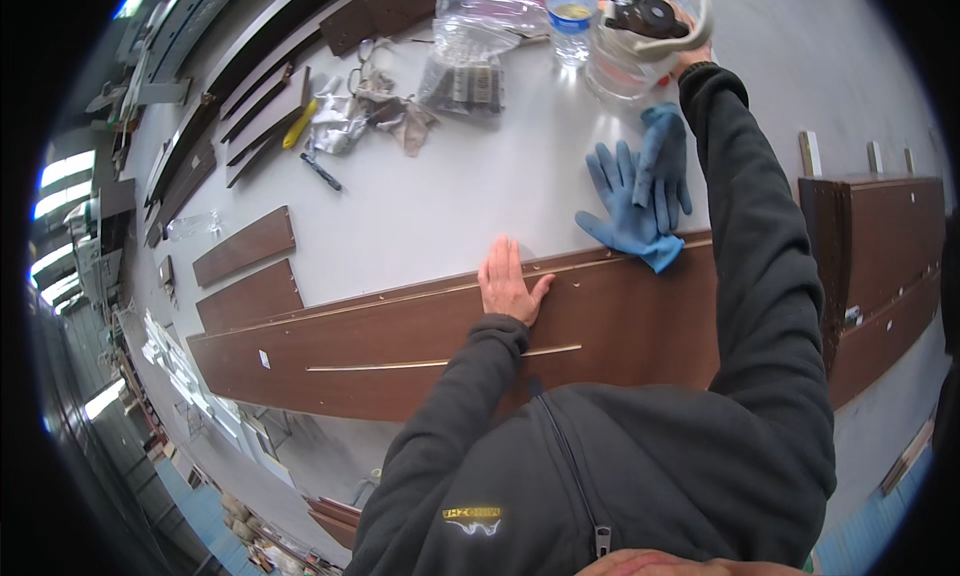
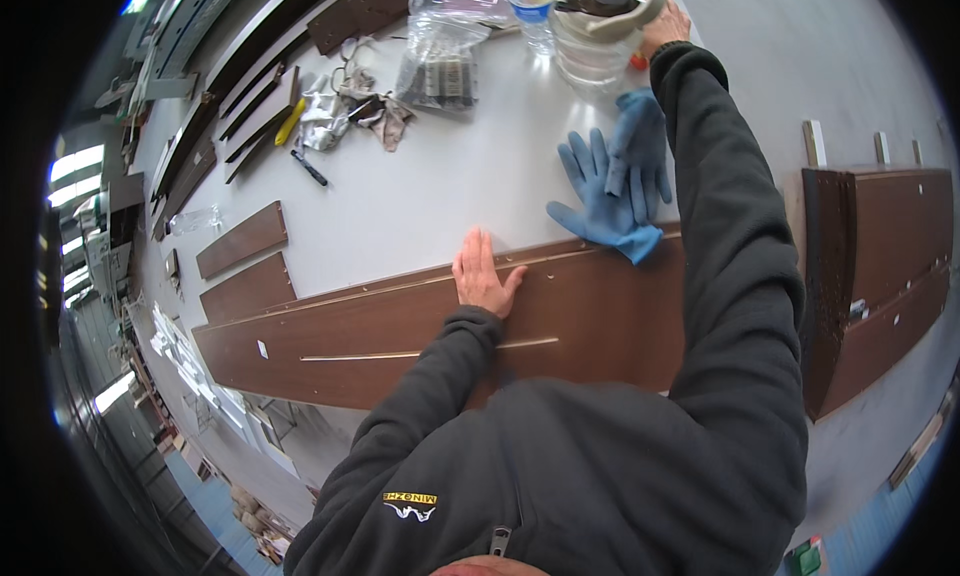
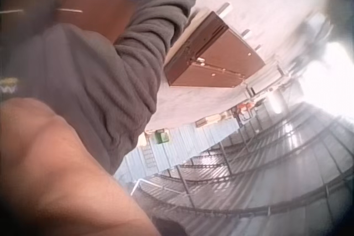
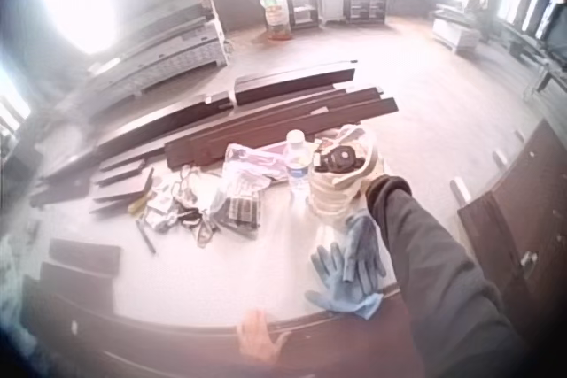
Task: The person puts on blue gloves, picks up a water bottle and a roll of tape, then handles several brown wooden panels and thin strips. They place the strips onto the panels and stack the panels on the floor.
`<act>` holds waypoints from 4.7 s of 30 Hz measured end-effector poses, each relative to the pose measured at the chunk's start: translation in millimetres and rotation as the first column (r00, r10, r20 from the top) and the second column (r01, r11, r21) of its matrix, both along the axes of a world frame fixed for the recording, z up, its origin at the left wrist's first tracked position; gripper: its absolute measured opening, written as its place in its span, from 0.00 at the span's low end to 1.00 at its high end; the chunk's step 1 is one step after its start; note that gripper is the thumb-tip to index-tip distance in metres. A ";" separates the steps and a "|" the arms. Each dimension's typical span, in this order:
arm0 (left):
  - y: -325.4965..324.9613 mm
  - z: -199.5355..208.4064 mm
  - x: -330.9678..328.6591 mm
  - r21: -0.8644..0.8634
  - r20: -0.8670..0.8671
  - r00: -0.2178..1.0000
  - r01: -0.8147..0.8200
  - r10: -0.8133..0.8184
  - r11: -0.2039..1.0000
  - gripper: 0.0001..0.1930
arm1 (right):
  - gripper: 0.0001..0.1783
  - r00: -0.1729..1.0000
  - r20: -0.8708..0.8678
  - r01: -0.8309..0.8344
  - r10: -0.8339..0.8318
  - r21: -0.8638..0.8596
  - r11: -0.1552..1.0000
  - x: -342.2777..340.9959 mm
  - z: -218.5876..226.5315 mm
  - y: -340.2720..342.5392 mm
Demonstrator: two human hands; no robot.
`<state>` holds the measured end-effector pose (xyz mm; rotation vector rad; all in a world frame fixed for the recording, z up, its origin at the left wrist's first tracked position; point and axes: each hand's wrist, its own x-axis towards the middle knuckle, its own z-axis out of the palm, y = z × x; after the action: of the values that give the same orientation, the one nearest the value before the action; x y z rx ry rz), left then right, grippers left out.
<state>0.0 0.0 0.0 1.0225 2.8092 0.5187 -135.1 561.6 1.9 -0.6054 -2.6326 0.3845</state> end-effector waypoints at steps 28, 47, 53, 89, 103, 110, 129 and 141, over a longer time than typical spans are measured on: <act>-4.8 -3.4 4.2 0.241 -0.031 0.999 -0.009 0.017 0.970 0.36 | 0.10 0.977 0.147 0.180 -0.158 -0.157 0.971 189.9 114.4 -171.1; 75.0 63.0 21.3 0.524 0.584 0.780 -0.153 -0.223 0.838 0.12 | 0.16 0.931 -0.100 -0.226 0.350 -0.913 0.340 235.2 173.2 -238.7; 55.1 11.1 21.7 0.240 0.042 0.981 0.174 -0.189 0.955 0.21 | 0.17 0.948 -0.185 0.132 -0.260 -0.515 0.847 170.3 113.0 -128.0; 61.0 5.2 23.4 0.117 0.006 0.985 0.169 -0.171 0.979 0.20 | 0.16 0.957 -0.248 0.147 -0.152 -0.039 0.988 55.2 17.4 -17.7; 61.5 6.3 22.6 0.139 -0.006 0.984 0.178 -0.179 0.974 0.20 | 0.15 0.991 -0.049 0.132 -0.126 0.174 0.976 29.2 27.7 -31.7; 59.1 2.8 22.7 0.150 0.004 0.983 0.180 -0.183 0.972 0.23 | 0.17 0.915 -0.371 0.109 -0.160 -0.156 0.982 67.7 33.8 -38.9; 58.8 6.0 22.8 0.187 0.038 0.983 0.172 -0.182 0.967 0.22 | 0.16 0.950 -0.312 -0.138 -0.008 -0.442 0.886 140.4 37.3 -165.8; 47.1 5.9 19.7 0.446 0.053 0.967 0.201 -0.250 0.872 0.21 | 0.23 0.922 -0.082 -0.212 0.379 -0.924 0.317 192.6 63.3 -279.6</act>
<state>19.7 47.1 5.9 1.3293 2.4795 1.1733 57.4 282.0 65.1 -0.4118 -2.4090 2.1332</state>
